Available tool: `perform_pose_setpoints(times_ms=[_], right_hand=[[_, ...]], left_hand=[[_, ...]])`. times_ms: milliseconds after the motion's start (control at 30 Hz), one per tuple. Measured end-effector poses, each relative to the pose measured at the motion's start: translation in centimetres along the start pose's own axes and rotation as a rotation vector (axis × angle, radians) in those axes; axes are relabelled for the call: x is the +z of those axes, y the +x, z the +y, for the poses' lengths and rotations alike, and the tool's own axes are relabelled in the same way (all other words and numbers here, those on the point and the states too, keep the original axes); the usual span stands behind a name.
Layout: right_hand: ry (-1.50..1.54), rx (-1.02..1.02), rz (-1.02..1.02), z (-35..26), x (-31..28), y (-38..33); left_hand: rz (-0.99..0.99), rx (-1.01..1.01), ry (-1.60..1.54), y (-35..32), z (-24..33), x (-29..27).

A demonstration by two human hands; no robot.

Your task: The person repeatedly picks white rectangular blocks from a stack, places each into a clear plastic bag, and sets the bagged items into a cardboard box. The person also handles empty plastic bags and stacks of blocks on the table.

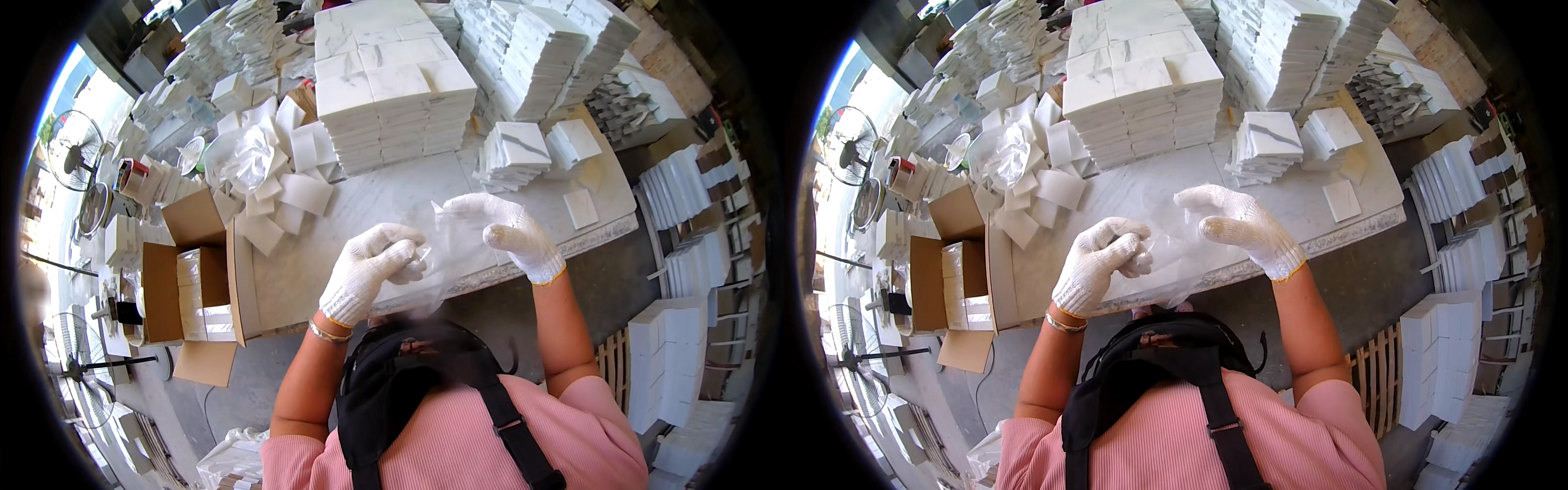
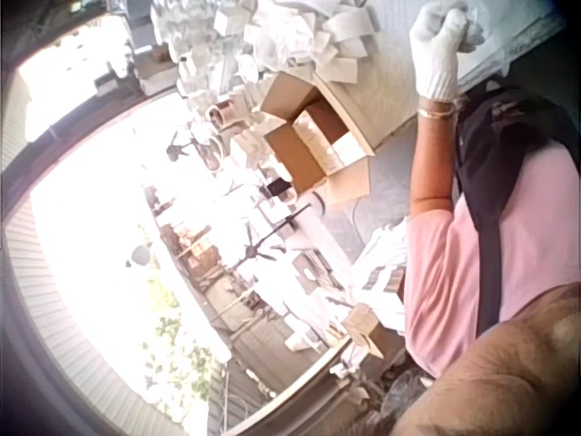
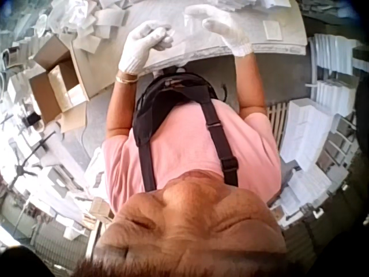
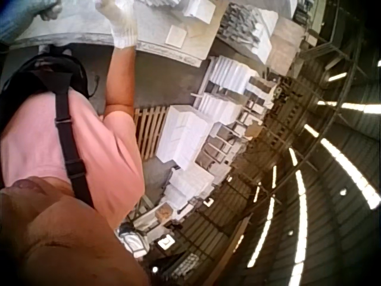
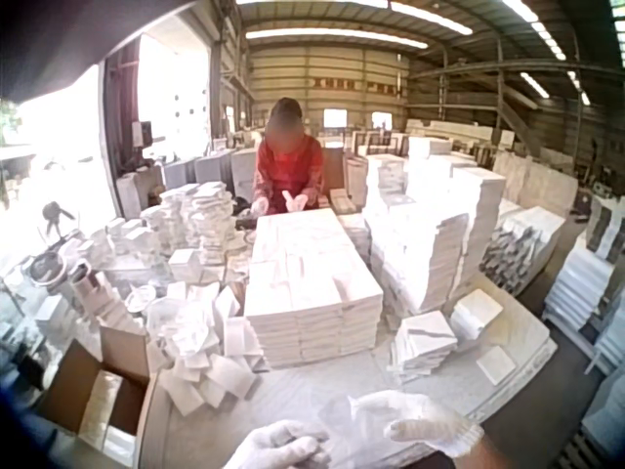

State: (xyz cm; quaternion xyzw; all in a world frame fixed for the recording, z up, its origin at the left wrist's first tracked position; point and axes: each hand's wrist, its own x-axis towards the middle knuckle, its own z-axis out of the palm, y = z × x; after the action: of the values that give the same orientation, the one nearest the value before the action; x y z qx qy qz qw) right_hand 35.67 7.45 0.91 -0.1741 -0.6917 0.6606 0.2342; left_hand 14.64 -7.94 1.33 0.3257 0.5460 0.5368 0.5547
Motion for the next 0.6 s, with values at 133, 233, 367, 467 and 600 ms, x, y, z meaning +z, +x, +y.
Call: perform_pose_setpoints(times_ms=[133,233,367,467,600], right_hand=[[-0.013,0.081,-0.024,-0.9,0.3,0.7],[0.042,0.153,0.019,-0.6,0.3,0.6],[0.058,0.148,0.057,0.0,0.6,0.0],[-0.062,0.025,0.164,-0.1,2.1,0.2],[-0.124,0.051,0.210,-0.1,2.9,-0.4]], left_hand=[[0.015,0.006,-0.010,-0.3,0.0,0.2],[0.010,-0.002,0.085,-0.6,0.0,-0.1],[-0.035,0.003,0.057,-0.8,-0.6,-1.0],[-0.042,0.011,0.039,-0.9,-0.7,-1.2],[-0.004,0.015,0.061,-1.3,-0.7,-1.3]])
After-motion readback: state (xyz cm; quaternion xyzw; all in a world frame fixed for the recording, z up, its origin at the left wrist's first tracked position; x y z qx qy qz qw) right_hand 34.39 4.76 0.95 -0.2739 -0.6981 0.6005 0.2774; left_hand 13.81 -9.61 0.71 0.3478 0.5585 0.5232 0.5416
